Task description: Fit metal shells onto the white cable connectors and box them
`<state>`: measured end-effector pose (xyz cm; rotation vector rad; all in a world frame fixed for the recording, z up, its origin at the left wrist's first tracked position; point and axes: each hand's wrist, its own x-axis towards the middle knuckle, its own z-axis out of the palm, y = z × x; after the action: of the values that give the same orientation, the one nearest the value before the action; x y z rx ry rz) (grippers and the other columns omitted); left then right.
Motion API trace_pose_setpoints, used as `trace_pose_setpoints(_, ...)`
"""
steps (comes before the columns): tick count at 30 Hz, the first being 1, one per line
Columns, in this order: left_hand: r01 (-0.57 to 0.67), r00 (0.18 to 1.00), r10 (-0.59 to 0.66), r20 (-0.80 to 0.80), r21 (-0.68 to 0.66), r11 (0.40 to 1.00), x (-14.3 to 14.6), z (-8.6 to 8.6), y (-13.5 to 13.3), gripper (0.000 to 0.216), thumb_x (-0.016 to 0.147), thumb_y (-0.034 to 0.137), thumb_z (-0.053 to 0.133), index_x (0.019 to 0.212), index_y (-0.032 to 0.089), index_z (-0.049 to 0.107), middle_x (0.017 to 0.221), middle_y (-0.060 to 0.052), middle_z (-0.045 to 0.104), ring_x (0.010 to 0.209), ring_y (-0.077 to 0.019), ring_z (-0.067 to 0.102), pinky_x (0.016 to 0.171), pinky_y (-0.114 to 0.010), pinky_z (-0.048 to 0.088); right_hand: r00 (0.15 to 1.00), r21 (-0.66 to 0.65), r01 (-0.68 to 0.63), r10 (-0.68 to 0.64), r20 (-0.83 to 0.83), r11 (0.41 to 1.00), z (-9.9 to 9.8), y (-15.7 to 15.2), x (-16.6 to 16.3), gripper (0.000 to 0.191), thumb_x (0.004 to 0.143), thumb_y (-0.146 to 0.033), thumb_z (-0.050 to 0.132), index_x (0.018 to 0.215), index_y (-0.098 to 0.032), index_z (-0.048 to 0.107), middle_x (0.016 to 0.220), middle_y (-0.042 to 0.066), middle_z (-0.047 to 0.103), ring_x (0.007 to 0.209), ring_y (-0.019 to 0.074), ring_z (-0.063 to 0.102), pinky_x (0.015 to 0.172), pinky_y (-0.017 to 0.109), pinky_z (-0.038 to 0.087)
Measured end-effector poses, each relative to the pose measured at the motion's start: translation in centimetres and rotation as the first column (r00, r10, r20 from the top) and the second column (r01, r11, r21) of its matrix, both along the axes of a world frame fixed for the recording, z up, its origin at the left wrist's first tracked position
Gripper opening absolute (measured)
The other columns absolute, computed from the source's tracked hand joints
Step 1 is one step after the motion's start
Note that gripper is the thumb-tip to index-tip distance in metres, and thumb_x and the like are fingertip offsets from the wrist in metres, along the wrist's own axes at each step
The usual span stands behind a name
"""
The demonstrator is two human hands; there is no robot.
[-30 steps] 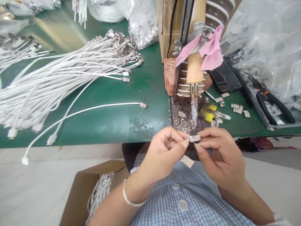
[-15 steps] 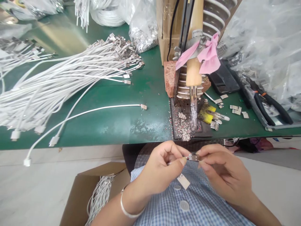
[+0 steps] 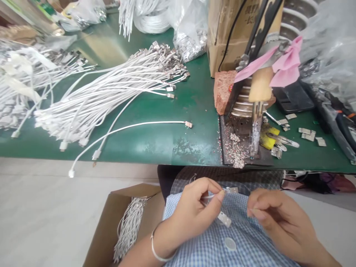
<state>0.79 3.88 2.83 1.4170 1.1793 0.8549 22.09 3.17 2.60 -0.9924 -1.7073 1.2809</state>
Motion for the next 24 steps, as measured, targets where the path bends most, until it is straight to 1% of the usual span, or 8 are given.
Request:
trace_pose_setpoints(2,-0.022,0.999,0.024,-0.026,0.072,0.997,0.0,-0.1,-0.3,0.008,0.089,0.014,0.059,0.082,0.017,0.057,0.086,-0.004,0.069,0.067,-0.0100,0.058,0.059,-0.021,0.043,0.998,0.026,-0.063,0.063,0.025,0.998,-0.3,-0.2,-0.8,0.013,0.089,-0.015,0.052,0.096,-0.026,0.051,0.072,-0.002,0.060,0.058,0.0122,0.058,0.054,0.023,0.049)
trace_pose_setpoints(5,-0.048,0.998,0.053,-0.036,0.136,0.990,0.2,-0.1,-0.5,0.007,0.090,0.013,0.059,0.084,0.017,0.057,0.086,-0.004,0.069,0.068,-0.0098,0.059,0.059,-0.020,0.044,0.990,0.143,-0.123,0.111,0.088,0.982,-0.5,-0.2,-2.0,0.021,0.084,-0.014,0.058,0.100,-0.025,0.051,0.073,-0.002,0.060,0.052,0.0103,0.052,0.051,0.021,0.048)
trace_pose_setpoints(6,-0.052,0.998,0.058,-0.036,0.144,0.988,0.2,-0.1,-0.5,0.007,0.090,0.013,0.059,0.084,0.017,0.056,0.086,-0.004,0.069,0.068,-0.0098,0.059,0.059,-0.020,0.044,0.988,0.168,-0.136,0.121,0.097,0.976,-0.5,-0.1,-2.4,0.022,0.083,-0.012,0.058,0.100,-0.024,0.051,0.073,-0.002,0.060,0.053,0.0104,0.052,0.051,0.021,0.047)
trace_pose_setpoints(8,-0.048,0.998,0.053,-0.029,0.144,0.988,0.2,0.0,-0.5,0.007,0.091,0.014,0.058,0.084,0.017,0.056,0.085,-0.004,0.069,0.067,-0.0101,0.059,0.057,-0.020,0.044,0.990,0.176,-0.128,0.116,0.077,0.976,-0.5,0.0,-2.7,0.023,0.082,-0.008,0.056,0.099,-0.024,0.052,0.073,-0.001,0.059,0.058,0.0121,0.054,0.053,0.022,0.048)
trace_pose_setpoints(11,-0.024,1.000,0.026,-0.015,0.119,0.993,0.1,0.1,-0.5,0.006,0.092,0.017,0.056,0.086,0.016,0.057,0.082,-0.005,0.069,0.066,-0.0115,0.060,0.056,-0.021,0.045,0.996,0.122,-0.084,0.082,0.017,0.989,-0.6,0.0,-2.6,0.025,0.082,-0.005,0.056,0.098,-0.025,0.053,0.074,0.000,0.059,0.062,0.0140,0.055,0.057,0.025,0.049)
trace_pose_setpoints(15,-0.005,1.000,0.006,-0.013,0.104,0.995,-0.1,0.1,-0.5,0.009,0.093,0.020,0.054,0.086,0.016,0.058,0.077,-0.005,0.067,0.065,-0.0133,0.061,0.056,-0.022,0.046,0.995,-0.024,-0.008,0.006,-0.105,1.000,-0.7,-0.3,-2.4,0.024,0.084,-0.007,0.056,0.097,-0.027,0.055,0.073,-0.002,0.057,0.061,0.0128,0.053,0.055,0.023,0.048)
trace_pose_setpoints(20,0.023,0.999,-0.018,-0.041,0.138,0.990,-0.5,0.1,-0.5,0.011,0.092,0.020,0.055,0.082,0.016,0.058,0.068,-0.002,0.062,0.059,-0.0111,0.055,0.054,-0.021,0.043,0.972,-0.150,0.081,-0.112,-0.207,0.985,-0.6,-0.5,-2.4,0.013,0.088,-0.015,0.060,0.095,-0.027,0.060,0.079,0.000,0.059,0.067,0.0123,0.056,0.058,0.020,0.051)
trace_pose_setpoints(24,0.073,0.997,-0.065,-0.050,0.179,0.981,-0.9,0.1,-0.5,0.011,0.092,0.020,0.057,0.082,0.016,0.058,0.065,0.001,0.059,0.056,-0.0093,0.052,0.053,-0.020,0.041,0.954,-0.235,0.074,-0.138,-0.267,0.969,-0.6,-0.3,-2.4,0.005,0.091,-0.022,0.060,0.092,-0.026,0.060,0.077,0.000,0.059,0.066,0.0111,0.056,0.058,0.018,0.050)
